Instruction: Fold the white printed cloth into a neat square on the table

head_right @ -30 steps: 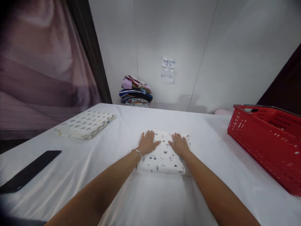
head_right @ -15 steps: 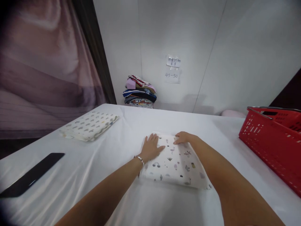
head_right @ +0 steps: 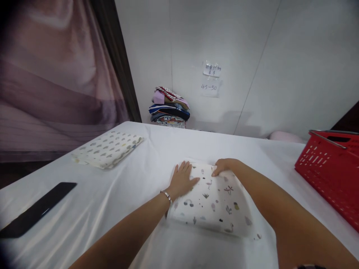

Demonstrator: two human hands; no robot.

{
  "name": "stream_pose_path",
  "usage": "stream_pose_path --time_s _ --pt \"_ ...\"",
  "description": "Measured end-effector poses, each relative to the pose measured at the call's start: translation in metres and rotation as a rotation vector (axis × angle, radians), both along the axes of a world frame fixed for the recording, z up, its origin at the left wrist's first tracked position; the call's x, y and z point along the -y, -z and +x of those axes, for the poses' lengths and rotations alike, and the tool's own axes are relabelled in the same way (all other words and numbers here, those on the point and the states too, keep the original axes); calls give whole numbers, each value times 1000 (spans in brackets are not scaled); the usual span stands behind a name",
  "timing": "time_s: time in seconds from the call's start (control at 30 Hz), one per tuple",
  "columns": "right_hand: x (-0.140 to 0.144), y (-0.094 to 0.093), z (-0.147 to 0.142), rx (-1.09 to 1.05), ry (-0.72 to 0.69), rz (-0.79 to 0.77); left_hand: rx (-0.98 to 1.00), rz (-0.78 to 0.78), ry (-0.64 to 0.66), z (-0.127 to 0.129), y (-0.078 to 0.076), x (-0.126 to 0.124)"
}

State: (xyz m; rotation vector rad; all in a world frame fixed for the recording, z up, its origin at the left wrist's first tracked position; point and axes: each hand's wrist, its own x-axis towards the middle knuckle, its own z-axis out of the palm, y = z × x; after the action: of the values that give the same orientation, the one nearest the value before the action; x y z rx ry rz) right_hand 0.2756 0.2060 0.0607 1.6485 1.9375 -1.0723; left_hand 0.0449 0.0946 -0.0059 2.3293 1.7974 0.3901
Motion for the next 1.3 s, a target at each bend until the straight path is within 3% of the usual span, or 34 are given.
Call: stream_pose_path --time_s 0.2,0.33,0.47,0.6,0.83,0.93,1.1,1.2,1.23,1.3 --pt "5 -24 -7 19 -58 32 13 -2 0 0 -2 1" --pt "24 -49 -13 6 -105 69 36 7 -19 -3 -14 -8" --pt "58 -80 -17 24 -245 229 40 47 48 -8 -47 -26" --pt "101 -109 -20 58 -340 384 -2 -49 290 -13 -89 -39" --pt "144 -138 -16 29 -385 519 -124 -268 447 -16 -153 -20" --pt "144 -152 -10 -1 -346 608 -119 -136 399 -20 -180 -7" --pt "139 -182 -1 -14 -192 934 -135 410 293 -29 -223 9" --pt "144 -171 1 6 -205 1156 -181 608 265 -33 -216 24" --pt "148 -156 0 11 -237 1208 -210 635 267 -34 -204 30" --pt "156 -113 -3 7 -322 1236 -259 620 293 -38 -166 44"
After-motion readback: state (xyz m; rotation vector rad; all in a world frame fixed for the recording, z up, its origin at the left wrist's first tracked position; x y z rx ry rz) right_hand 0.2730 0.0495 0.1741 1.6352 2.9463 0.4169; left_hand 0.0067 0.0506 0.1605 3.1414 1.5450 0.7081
